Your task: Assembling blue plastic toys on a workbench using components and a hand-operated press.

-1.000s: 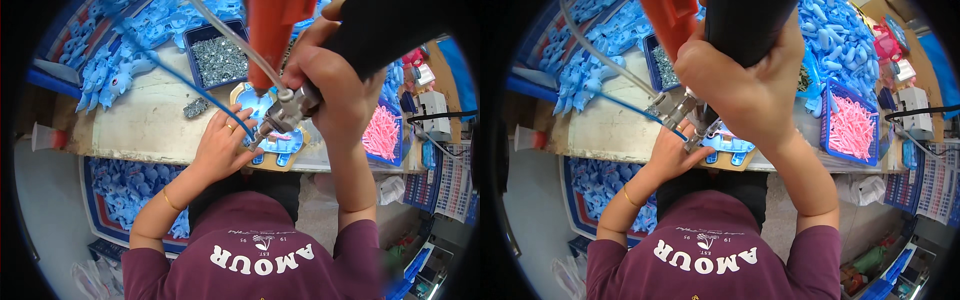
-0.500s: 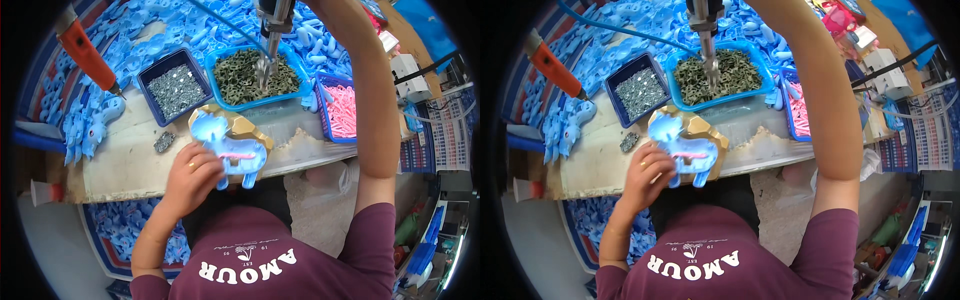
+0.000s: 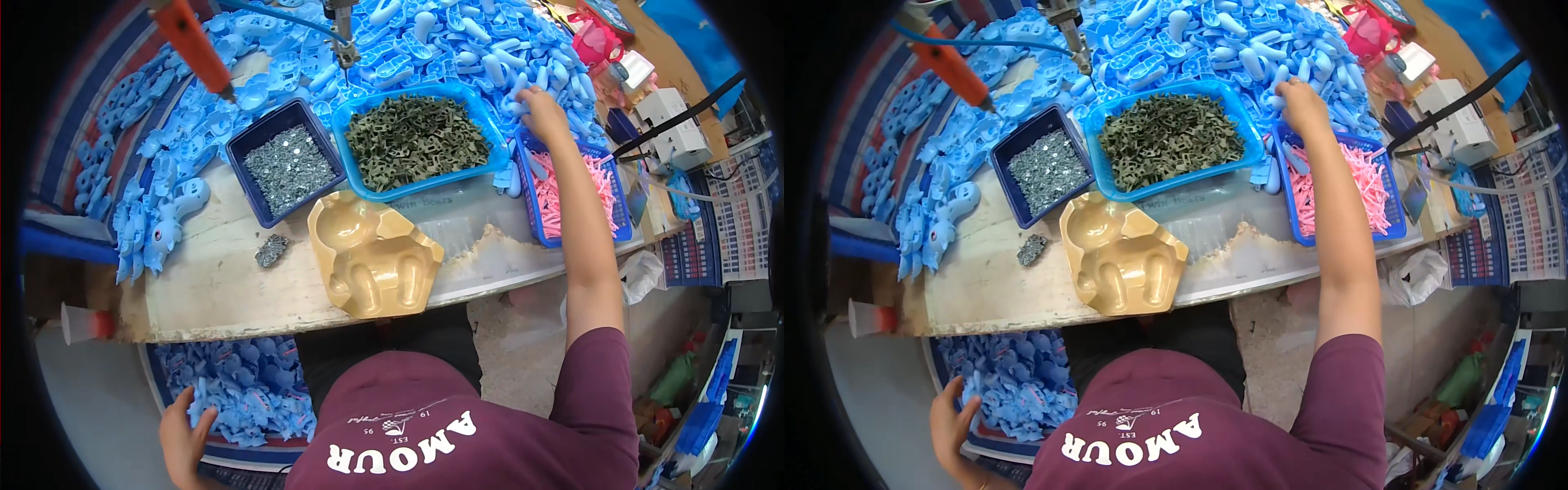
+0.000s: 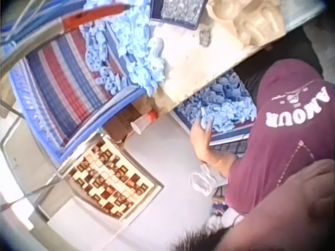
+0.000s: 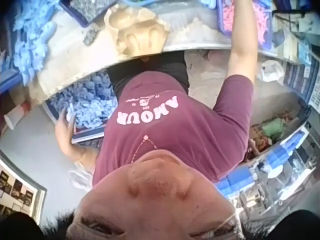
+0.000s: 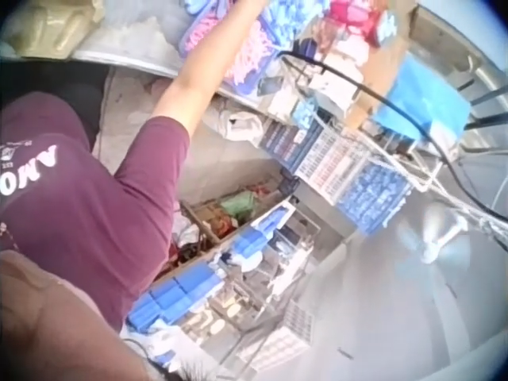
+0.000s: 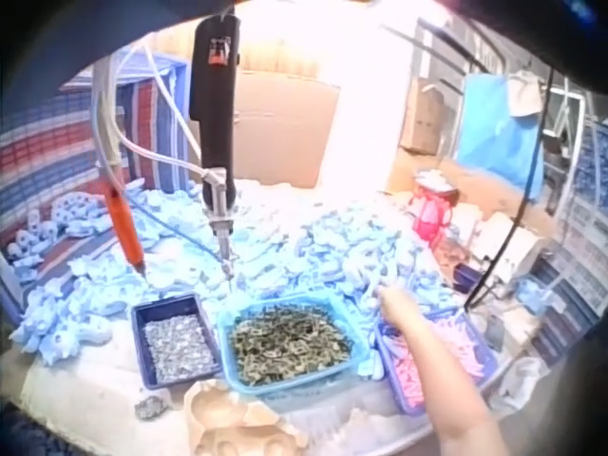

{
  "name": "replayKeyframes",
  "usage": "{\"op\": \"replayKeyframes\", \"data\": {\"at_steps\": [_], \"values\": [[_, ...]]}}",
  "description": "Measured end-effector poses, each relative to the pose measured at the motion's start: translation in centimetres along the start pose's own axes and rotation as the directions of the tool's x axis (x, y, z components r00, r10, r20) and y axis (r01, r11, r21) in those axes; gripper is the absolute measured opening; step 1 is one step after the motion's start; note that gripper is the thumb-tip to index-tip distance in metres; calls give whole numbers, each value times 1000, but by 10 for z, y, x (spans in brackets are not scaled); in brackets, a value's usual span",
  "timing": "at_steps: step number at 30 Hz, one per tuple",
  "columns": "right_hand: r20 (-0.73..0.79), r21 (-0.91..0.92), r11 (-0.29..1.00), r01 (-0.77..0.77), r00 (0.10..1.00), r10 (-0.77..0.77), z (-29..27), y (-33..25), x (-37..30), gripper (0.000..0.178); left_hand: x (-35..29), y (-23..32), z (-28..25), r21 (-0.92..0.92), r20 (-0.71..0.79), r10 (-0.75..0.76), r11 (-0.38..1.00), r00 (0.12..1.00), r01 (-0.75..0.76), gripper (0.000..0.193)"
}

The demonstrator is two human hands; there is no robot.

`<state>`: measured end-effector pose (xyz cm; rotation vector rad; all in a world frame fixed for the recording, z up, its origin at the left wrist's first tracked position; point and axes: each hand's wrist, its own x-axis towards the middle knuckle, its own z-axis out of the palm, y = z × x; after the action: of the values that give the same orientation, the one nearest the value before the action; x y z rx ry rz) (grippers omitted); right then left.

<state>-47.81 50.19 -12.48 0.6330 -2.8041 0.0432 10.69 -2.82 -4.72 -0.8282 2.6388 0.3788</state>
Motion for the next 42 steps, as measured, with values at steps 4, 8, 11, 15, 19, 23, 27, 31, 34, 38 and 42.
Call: {"op": "replayKeyframes", "data": {"at_steps": [4,8,11,15,19,23,27,31,34,38,42], "values": [[64,16,999,-34,997,33,-13,-1,3,28,18,71,-14,-170,-7,186,968,983,-185,56],[37,124,990,66,997,-71,-6,9,0,39,54,123,-11,-195,-17,477,860,878,-471,55],[72,73,991,113,990,-118,-5,-3,1,45,75,176,-7,-148,-23,686,717,727,-681,50],[98,-52,990,133,987,-127,-11,7,9,46,85,220,5,-256,-8,878,462,479,-849,43],[-53,507,862,31,999,-5,-30,23,-5,35,91,238,18,-380,-43,924,337,381,-861,35],[173,866,468,-177,984,52,-48,18,-34,40,105,268,39,-447,-89,908,331,409,-831,31],[194,922,323,-213,977,90,-62,-13,-53,41,124,304,62,-404,-303,907,154,291,-902,33],[285,947,200,-253,946,-151,-80,-59,-83,43,121,324,67,-372,-403,857,166,320,-913,40],[359,930,94,-355,828,-431,-91,-118,-113,40,120,337,71,-185,-579,782,152,233,-971,41],[406,880,30,-475,717,-567,-89,-149,-128,36,129,329,91,-156,-647,746,73,158,-985,40],[80,636,770,48,989,-128,-69,-102,-98,42,123,308,84,-64,-695,705,132,140,-989,35]]}}
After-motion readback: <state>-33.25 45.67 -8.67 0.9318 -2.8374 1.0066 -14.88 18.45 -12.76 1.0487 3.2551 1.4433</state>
